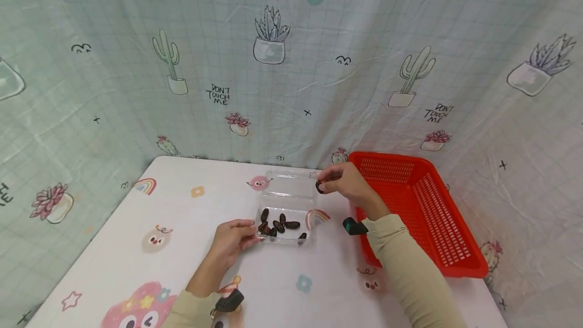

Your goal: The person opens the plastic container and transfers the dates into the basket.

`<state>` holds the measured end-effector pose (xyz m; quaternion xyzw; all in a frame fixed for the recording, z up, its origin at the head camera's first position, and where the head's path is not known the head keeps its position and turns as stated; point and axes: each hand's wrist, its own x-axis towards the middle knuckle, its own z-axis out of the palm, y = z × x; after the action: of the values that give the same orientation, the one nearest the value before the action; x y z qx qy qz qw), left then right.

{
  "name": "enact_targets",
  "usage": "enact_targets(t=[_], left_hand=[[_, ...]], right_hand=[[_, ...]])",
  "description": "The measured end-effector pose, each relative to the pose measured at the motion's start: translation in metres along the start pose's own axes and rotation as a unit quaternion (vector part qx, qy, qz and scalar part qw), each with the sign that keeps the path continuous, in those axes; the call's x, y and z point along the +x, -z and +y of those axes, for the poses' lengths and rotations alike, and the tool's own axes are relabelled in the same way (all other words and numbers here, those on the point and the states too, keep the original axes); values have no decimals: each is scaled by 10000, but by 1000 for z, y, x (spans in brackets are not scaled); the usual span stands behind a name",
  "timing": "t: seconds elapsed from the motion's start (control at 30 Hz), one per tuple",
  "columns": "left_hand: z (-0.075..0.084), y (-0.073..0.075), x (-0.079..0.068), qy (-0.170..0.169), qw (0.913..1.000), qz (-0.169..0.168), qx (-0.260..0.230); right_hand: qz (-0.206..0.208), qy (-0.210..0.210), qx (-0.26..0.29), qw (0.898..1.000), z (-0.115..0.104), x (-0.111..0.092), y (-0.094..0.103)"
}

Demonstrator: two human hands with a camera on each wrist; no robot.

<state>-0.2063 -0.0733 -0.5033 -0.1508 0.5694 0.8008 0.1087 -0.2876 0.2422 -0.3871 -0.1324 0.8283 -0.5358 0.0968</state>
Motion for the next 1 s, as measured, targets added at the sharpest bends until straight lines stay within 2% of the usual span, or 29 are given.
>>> enact_targets(t=[0.47, 0.8, 1.0], left_hand=[[0, -1, 0, 63, 10000, 14, 6], [1, 0, -1, -15, 10000, 5, 6], [0, 0, 0, 7, 10000, 26, 30]], right_hand=[[213, -150, 90, 9996, 12, -1, 33], [321, -199, 288, 9989, 15, -4, 48], [418, -213, 102, 9988, 18, -7, 55]])
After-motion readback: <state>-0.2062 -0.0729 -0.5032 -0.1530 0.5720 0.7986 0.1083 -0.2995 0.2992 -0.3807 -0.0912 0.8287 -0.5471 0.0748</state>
